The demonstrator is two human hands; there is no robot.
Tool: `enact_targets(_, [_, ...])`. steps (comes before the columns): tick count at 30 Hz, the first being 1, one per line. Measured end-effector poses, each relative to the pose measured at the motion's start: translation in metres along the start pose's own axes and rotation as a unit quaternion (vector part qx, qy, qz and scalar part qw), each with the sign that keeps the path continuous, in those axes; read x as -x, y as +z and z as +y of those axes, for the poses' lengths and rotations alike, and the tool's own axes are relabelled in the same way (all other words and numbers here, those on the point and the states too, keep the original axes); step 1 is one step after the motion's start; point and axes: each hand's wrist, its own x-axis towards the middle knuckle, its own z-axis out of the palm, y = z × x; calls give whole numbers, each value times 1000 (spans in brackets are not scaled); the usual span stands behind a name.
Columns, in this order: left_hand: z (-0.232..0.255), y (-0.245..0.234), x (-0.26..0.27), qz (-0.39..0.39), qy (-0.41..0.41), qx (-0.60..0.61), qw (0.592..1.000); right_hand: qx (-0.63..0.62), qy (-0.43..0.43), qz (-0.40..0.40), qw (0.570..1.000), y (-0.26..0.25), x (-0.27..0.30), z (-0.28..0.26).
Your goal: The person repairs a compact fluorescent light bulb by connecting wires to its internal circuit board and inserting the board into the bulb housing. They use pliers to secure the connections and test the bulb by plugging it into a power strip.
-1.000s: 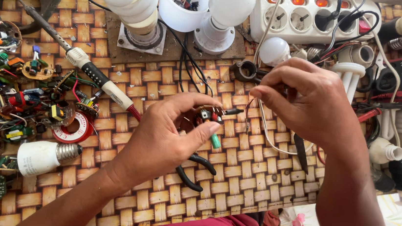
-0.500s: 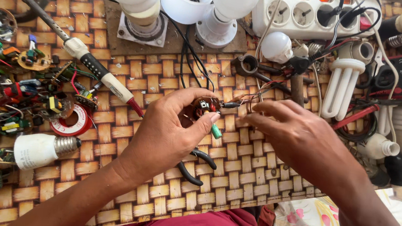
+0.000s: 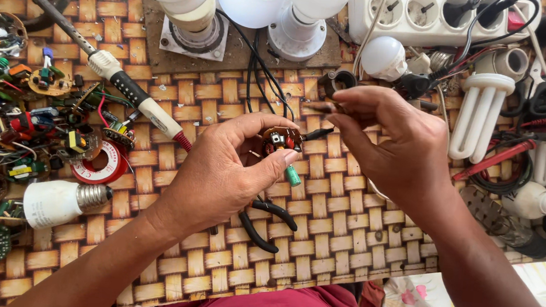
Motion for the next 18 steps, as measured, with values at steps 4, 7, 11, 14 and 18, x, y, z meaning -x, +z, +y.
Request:
enact_targets(4, [-3, -2, -4, 2, -8, 31, 999, 16, -80, -25, 996, 3, -15, 6])
enact_targets(7, [-6, -3, -7, 6, 22, 31, 999, 21, -152, -27, 988, 4, -18, 14])
enact_targets(11, [-8, -3, -10, 7, 15, 32, 999, -4, -144, -81, 986, 7, -7, 25])
enact_targets(14, [-11, -3, -11, 1, 2, 43, 999, 10, -164, -80, 983, 10, 0, 30])
enact_targets(18, [-11, -2, -13, -13, 13, 29, 999, 27, -196, -57, 979, 11, -2, 27])
